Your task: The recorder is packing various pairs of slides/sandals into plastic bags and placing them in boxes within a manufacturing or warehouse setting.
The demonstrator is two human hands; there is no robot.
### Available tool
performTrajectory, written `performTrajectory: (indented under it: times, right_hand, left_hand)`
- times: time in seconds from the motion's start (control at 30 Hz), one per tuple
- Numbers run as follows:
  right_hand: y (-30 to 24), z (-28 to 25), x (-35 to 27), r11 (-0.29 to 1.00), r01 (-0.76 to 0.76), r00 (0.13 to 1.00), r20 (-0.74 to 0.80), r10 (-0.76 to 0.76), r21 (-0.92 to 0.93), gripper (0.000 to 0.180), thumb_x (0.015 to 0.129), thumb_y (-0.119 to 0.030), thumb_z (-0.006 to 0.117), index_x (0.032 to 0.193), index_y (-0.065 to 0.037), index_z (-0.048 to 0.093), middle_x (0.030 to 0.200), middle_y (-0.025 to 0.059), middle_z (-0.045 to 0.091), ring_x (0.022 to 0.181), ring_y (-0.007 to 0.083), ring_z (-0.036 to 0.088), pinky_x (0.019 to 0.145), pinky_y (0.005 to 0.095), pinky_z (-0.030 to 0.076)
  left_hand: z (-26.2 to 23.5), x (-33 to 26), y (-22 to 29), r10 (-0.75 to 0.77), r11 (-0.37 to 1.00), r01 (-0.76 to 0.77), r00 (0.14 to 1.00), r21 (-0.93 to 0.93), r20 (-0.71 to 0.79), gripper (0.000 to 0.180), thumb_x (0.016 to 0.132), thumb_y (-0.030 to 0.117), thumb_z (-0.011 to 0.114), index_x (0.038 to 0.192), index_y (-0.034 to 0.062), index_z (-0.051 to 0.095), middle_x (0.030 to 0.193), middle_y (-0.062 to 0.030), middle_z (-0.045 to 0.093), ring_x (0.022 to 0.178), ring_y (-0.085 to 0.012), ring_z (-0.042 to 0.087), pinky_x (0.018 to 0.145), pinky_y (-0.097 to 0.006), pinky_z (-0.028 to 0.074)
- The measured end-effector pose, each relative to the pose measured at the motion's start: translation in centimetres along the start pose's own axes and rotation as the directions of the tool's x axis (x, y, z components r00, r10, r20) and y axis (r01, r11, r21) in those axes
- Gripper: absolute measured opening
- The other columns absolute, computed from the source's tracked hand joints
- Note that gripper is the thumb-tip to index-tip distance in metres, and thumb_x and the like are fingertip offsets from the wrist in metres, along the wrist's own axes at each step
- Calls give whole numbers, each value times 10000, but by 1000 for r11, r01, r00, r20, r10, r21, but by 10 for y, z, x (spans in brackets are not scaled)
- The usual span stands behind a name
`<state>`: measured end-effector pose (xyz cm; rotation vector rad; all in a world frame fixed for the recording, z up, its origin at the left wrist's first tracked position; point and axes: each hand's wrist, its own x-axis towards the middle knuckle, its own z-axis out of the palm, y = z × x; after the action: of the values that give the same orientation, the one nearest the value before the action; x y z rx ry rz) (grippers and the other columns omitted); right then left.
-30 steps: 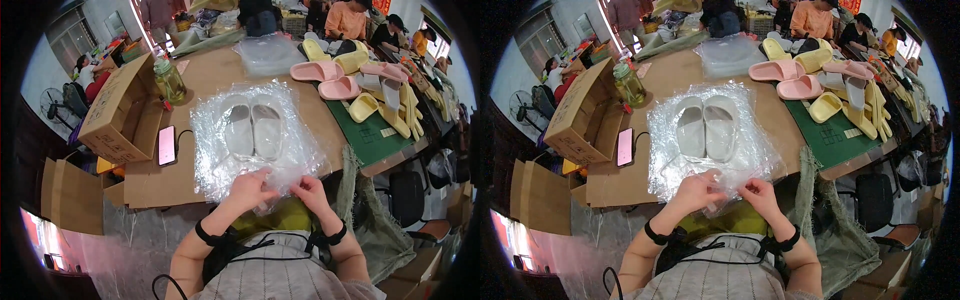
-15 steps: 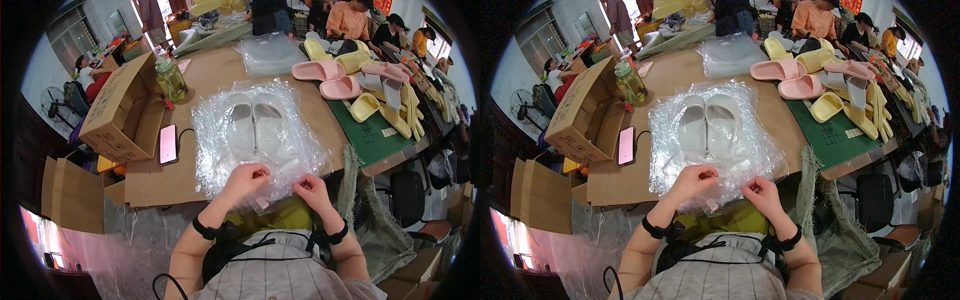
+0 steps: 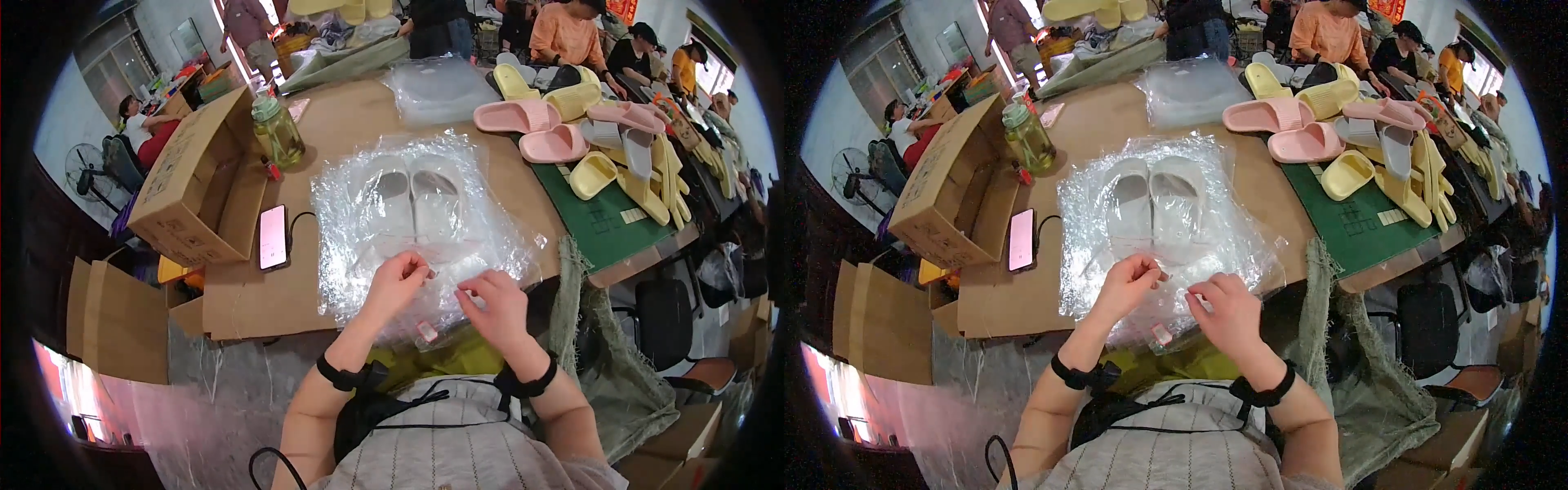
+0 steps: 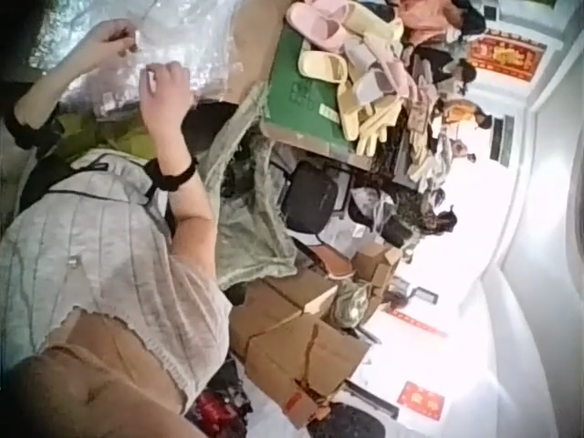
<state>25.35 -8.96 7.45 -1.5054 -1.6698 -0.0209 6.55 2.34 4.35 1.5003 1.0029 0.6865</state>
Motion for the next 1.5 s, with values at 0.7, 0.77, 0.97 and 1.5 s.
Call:
performTrajectory:
  times: [0.7, 0.77, 0.97, 1.5]
  right_hand:
    - [3, 55, 9, 997, -72, 997, 16, 73, -25, 78, 771, -185, 769, 840, -150, 760, 750, 13, 632, 725, 245, 621, 606, 388, 514]
    - [3, 58, 8, 994, -106, 994, 8, 106, -10, 68, 765, -164, 760, 831, -149, 761, 738, 13, 633, 712, 242, 619, 610, 390, 514]
    - [5, 62, 7, 993, -120, 992, -30, 121, 14, 62, 758, -149, 748, 819, -146, 762, 730, 13, 635, 719, 244, 625, 615, 393, 515]
    - [-5, 70, 7, 970, -241, 969, -49, 241, 0, 92, 752, -141, 753, 791, -114, 674, 771, 32, 612, 742, 259, 634, 635, 413, 503]
  left_hand:
    - [9, 0, -12, 79, 995, -85, 991, -55, -108, 135, 929, 127, 660, 980, 2, 657, 819, -62, 720, 722, -113, 654, 659, -274, 501]
    - [9, 0, -13, 75, 995, -82, 991, -60, -107, 143, 928, 133, 665, 982, 1, 657, 816, -63, 720, 723, -115, 656, 662, -275, 502]
    - [7, 0, -11, 97, 993, -103, 989, -48, -116, 146, 923, 128, 671, 987, -3, 657, 833, -78, 727, 750, -127, 678, 683, -279, 514]
    - [8, 0, -6, 43, 996, -50, 993, -69, -110, 108, 944, 64, 660, 998, -26, 636, 913, -76, 725, 825, -119, 683, 726, -264, 540]
